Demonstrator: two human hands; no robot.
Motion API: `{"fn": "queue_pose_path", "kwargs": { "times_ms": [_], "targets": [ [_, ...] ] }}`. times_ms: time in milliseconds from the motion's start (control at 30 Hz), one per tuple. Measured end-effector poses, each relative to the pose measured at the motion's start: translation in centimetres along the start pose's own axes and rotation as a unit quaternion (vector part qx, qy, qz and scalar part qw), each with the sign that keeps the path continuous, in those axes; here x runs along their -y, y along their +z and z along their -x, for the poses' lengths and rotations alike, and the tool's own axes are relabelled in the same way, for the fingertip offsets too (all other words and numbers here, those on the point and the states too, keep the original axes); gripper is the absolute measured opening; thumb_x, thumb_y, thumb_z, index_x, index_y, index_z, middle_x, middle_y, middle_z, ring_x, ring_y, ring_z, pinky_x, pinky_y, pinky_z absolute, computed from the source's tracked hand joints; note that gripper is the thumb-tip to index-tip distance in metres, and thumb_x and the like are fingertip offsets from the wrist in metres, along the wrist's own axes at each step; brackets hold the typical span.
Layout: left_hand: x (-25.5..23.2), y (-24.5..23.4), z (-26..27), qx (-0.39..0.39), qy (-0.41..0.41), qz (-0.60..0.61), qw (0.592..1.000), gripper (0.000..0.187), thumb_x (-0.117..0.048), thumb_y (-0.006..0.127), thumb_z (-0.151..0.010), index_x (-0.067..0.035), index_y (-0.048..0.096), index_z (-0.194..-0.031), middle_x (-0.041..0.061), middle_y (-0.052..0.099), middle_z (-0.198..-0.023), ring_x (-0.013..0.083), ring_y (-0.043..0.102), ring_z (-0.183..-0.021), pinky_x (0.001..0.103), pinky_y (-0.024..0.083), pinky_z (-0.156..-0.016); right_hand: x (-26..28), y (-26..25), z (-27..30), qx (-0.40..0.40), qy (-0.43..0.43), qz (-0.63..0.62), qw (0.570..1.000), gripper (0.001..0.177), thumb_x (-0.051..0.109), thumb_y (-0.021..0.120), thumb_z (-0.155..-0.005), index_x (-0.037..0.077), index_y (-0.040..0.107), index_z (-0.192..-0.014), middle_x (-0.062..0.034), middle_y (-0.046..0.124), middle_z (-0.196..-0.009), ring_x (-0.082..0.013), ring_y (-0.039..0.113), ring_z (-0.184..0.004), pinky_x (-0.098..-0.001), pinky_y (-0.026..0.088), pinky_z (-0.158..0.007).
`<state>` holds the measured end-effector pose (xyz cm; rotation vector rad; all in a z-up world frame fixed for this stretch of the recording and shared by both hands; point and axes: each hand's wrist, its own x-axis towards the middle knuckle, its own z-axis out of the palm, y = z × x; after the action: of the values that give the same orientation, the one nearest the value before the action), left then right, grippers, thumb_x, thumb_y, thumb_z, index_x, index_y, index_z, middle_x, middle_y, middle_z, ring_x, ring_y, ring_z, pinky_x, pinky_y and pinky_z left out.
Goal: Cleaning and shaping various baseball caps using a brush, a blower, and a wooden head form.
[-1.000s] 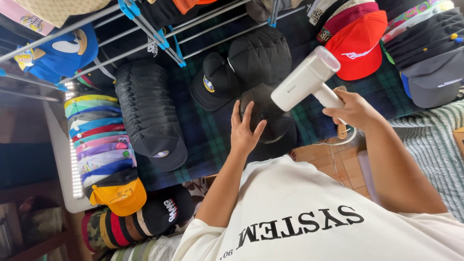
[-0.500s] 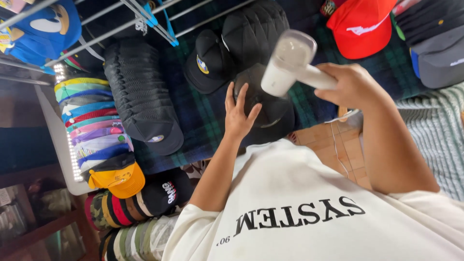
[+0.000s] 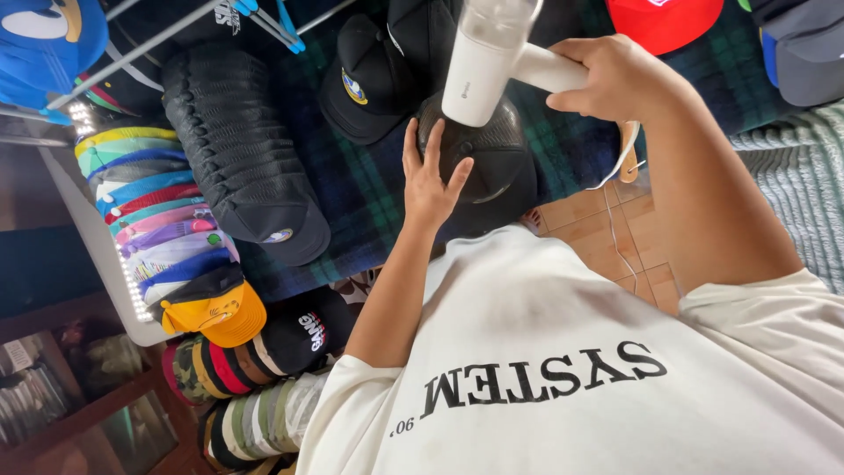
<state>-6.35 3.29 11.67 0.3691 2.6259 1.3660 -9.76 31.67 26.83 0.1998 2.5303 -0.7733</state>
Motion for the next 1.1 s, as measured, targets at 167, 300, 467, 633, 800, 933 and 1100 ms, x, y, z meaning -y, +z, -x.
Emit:
{"fn": "queue_pose_path", "kwargs": {
  "times_ms": [167, 300, 467, 633, 800, 933, 1100],
  "targets": [
    [0.8, 0.6, 0.0, -0.011, 0.016, -0.009, 1.000, 0.069, -0.062, 0.057, -0.100, -0.033, 0.035, -0.158, 0.017, 0.015, -0.171, 0.0476, 0.026, -0.156, 0.060, 0.053, -0.104, -1.5, 2.5, 0.6, -0.064, 0.051, -0.161, 0.984, 0.053, 0.020, 0.067, -0.094, 0.012, 0.055, -0.145, -0.0135, 0.066, -0.084, -0.0197, 0.066, -0.066, -0.0361, 0.053, -0.057],
    [0.6, 0.6, 0.1, -0.020, 0.022, -0.010, 1.000, 0.068, -0.058, 0.061, -0.101, -0.033, 0.036, -0.158, 0.017, 0.015, -0.171, 0.0460, 0.026, -0.157, 0.058, 0.052, -0.107, -6.9, 5.8, 0.2, -0.059, 0.007, -0.335, 0.940, 0.026, 0.012, 0.065, -0.095, 0.001, 0.056, -0.117, -0.0091, 0.057, -0.077, -0.0152, 0.052, -0.054, -0.0303, 0.044, -0.053],
    [0.2, 0.3, 0.1, -0.003, 0.009, 0.002, 1.000, 0.068, -0.060, 0.058, -0.101, -0.036, 0.032, -0.158, 0.017, 0.014, -0.172, 0.0456, 0.022, -0.159, 0.056, 0.055, -0.104, -10.4, 8.2, 2.7, -0.086, 0.079, -0.399, 0.909, 0.014, 0.013, 0.063, -0.091, 0.005, 0.053, -0.096, -0.0072, 0.055, -0.074, -0.0165, 0.049, -0.052, -0.0304, 0.034, -0.044],
    [-0.2, 0.0, 0.1, 0.014, -0.016, -0.003, 1.000, 0.069, -0.063, 0.055, -0.100, -0.036, 0.032, -0.159, 0.014, 0.012, -0.172, 0.0438, 0.020, -0.159, 0.056, 0.054, -0.105, -11.5, 9.8, 4.6, -0.083, 0.154, -0.295, 0.940, 0.021, 0.016, 0.067, -0.093, 0.005, 0.061, -0.110, -0.0066, 0.058, -0.073, -0.0143, 0.053, -0.056, -0.0303, 0.043, -0.054],
    [3.0, 2.2, 0.0, -0.053, 0.059, -0.050, 0.996, 0.074, -0.061, 0.064, -0.101, -0.033, 0.035, -0.163, 0.018, 0.019, -0.169, 0.0429, 0.026, -0.156, 0.057, 0.032, -0.124, -16.3, 15.4, 4.9, -0.168, 0.049, -0.439, 0.881, 0.031, 0.003, 0.070, -0.091, -0.012, 0.062, -0.116, -0.0190, 0.058, -0.068, -0.0198, 0.061, -0.052, -0.0320, 0.056, -0.047],
    [3.4, 2.2, -0.1, -0.056, 0.063, -0.049, 0.995, 0.075, -0.060, 0.064, -0.101, -0.033, 0.034, -0.164, 0.019, 0.018, -0.169, 0.0436, 0.027, -0.155, 0.058, 0.032, -0.124, -13.8, 14.4, 6.3, -0.176, 0.069, -0.551, 0.813, 0.022, 0.008, 0.071, -0.092, -0.002, 0.063, -0.109, -0.0129, 0.055, -0.065, -0.0158, 0.056, -0.047, -0.0288, 0.053, -0.044],
    [3.1, 2.1, 0.0, -0.056, 0.063, -0.042, 0.996, 0.075, -0.058, 0.066, -0.101, -0.033, 0.033, -0.164, 0.020, 0.018, -0.169, 0.0449, 0.027, -0.155, 0.060, 0.032, -0.123, -13.9, 13.6, 6.3, -0.191, 0.035, -0.522, 0.831, 0.021, 0.001, 0.072, -0.091, -0.005, 0.063, -0.109, -0.0163, 0.055, -0.070, -0.0178, 0.059, -0.051, -0.0320, 0.053, -0.049]
  ]
}}
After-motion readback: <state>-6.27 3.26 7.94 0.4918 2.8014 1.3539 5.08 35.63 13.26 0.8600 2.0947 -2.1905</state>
